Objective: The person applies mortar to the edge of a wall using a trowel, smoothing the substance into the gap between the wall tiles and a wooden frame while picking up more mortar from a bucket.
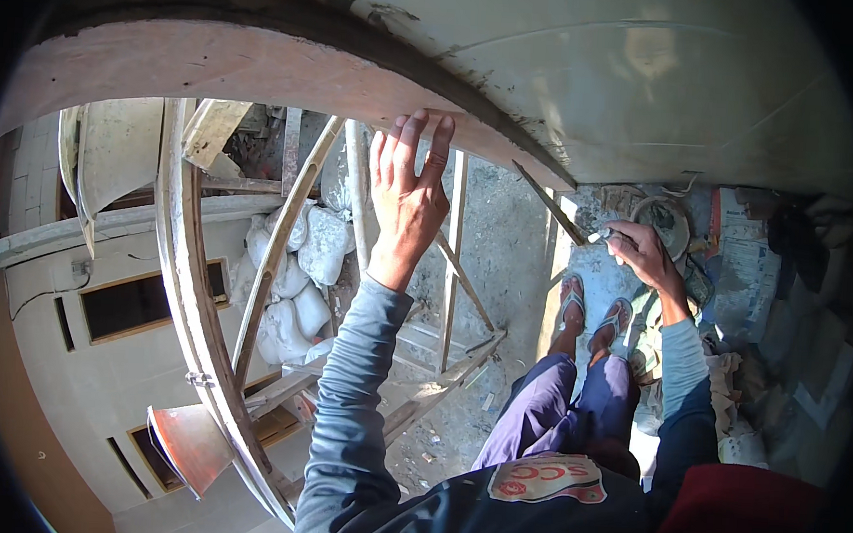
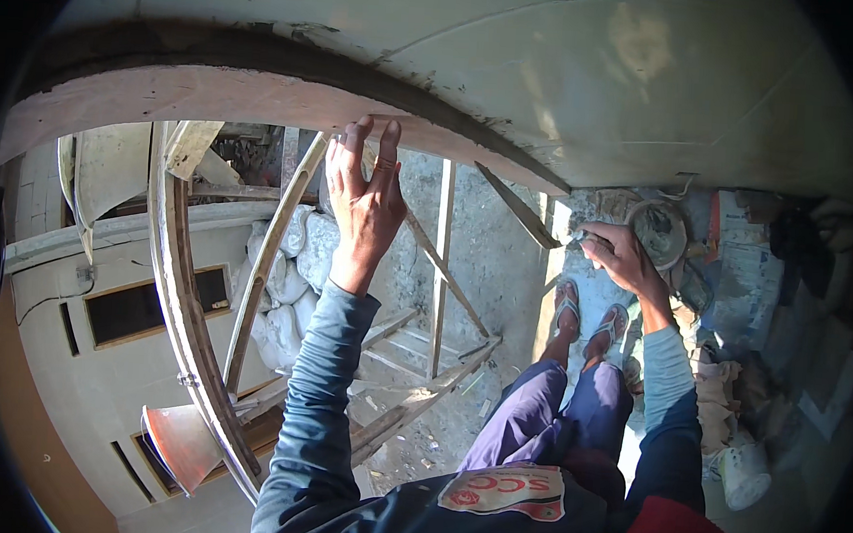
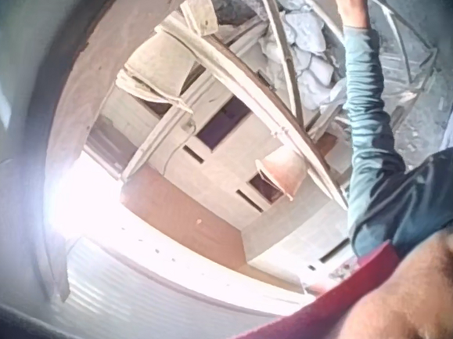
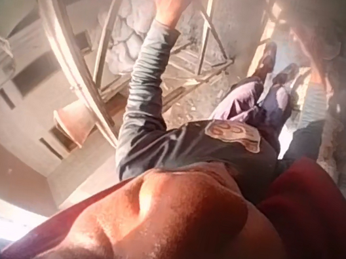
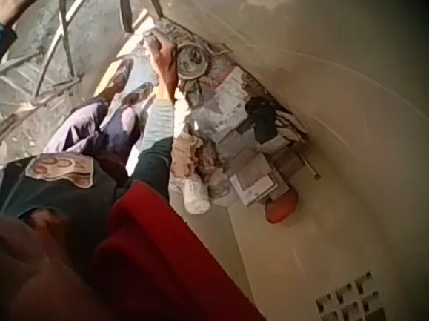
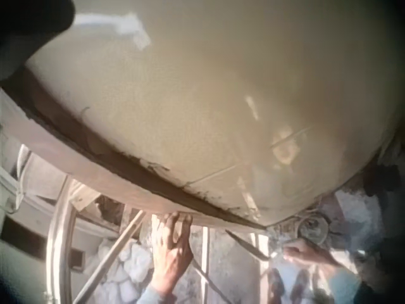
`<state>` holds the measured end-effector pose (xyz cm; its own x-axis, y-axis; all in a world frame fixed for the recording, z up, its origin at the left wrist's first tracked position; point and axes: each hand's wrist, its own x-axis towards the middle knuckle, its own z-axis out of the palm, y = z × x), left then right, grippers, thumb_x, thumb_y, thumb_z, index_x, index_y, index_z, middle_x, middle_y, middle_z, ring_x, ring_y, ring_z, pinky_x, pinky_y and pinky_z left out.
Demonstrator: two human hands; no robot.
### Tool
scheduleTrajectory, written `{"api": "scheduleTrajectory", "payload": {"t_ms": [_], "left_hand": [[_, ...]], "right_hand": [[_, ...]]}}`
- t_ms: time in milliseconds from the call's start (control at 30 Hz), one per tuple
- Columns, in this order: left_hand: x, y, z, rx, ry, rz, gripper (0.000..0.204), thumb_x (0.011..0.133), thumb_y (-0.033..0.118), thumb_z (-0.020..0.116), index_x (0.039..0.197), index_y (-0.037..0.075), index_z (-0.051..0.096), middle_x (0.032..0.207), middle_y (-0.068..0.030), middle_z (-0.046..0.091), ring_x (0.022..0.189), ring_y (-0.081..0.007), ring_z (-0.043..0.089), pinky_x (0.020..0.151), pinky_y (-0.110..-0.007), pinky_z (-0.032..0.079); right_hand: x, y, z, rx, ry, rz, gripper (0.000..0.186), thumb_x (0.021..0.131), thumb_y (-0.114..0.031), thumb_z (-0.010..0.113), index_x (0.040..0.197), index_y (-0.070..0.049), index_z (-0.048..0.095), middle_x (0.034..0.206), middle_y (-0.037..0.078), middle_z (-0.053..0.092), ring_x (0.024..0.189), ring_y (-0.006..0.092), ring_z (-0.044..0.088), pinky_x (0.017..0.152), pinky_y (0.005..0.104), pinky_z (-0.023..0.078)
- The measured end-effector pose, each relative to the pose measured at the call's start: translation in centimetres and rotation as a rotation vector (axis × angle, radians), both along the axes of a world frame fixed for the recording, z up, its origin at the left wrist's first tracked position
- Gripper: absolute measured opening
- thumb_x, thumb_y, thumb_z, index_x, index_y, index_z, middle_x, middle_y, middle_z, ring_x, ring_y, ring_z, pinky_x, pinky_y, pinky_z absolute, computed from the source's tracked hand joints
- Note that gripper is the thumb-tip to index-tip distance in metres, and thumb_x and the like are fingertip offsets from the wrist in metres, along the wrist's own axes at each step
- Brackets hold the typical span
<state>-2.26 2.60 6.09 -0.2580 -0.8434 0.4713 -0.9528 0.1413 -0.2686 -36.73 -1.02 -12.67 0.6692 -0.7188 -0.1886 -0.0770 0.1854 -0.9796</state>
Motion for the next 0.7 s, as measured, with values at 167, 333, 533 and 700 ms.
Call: {"api": "scheduleTrajectory", "payload": {"t_ms": [167, 333, 533, 700], "left_hand": [[-0.6, -0.6, 1.0, -0.093, 0.26, -0.075, 0.076, 0.085, -0.004, 0.07, 0.154, 0.006, 0.038, 0.132, -0.0169, 0.058, 0.12, -0.0349, 0.057, 0.103, -0.048, 0.043], [-1.3, -1.7, 2.6, -0.144, 0.237, -0.053, 0.072, 0.088, -0.003, 0.067, 0.154, 0.004, 0.037, 0.121, -0.017, 0.06, 0.106, -0.0335, 0.06, 0.094, -0.044, 0.046], [-1.7, -1.2, 3.7, -0.096, 0.242, -0.053, 0.07, 0.087, -0.001, 0.065, 0.153, 0.005, 0.04, 0.122, -0.0166, 0.058, 0.107, -0.0317, 0.058, 0.096, -0.047, 0.042], [-2.6, -0.5, 6.1, -0.069, 0.148, 0.092, 0.065, 0.08, -0.002, 0.064, 0.143, 0.013, 0.057, 0.135, -0.014, 0.053, 0.123, -0.031, 0.053, 0.107, -0.049, 0.036]], "right_hand": [[-1.3, -1.6, 0.0, 0.024, -0.045, 0.066, 0.041, 0.098, -0.031, 0.062, 0.112, 0.007, 0.067, 0.075, 0.003, 0.061, 0.064, 0.0096, 0.053, 0.059, 0.0277, 0.044], [-0.1, 0.5, 1.5, 0.325, 0.045, 0.039, 0.034, 0.102, -0.034, 0.057, 0.096, 0.0, 0.062, 0.073, -0.001, 0.056, 0.059, 0.0088, 0.051, 0.053, 0.0267, 0.043], [0.5, 0.6, 0.5, 0.569, 0.056, 0.05, 0.032, 0.104, -0.037, 0.055, 0.1, -0.007, 0.061, 0.07, -0.003, 0.053, 0.055, 0.0068, 0.05, 0.047, 0.0244, 0.041], [0.0, -3.8, 2.5, 0.457, 0.206, 0.257, 0.03, 0.103, -0.031, 0.057, 0.096, -0.003, 0.065, 0.072, 0.001, 0.06, 0.057, 0.0106, 0.058, 0.047, 0.0268, 0.046]]}}
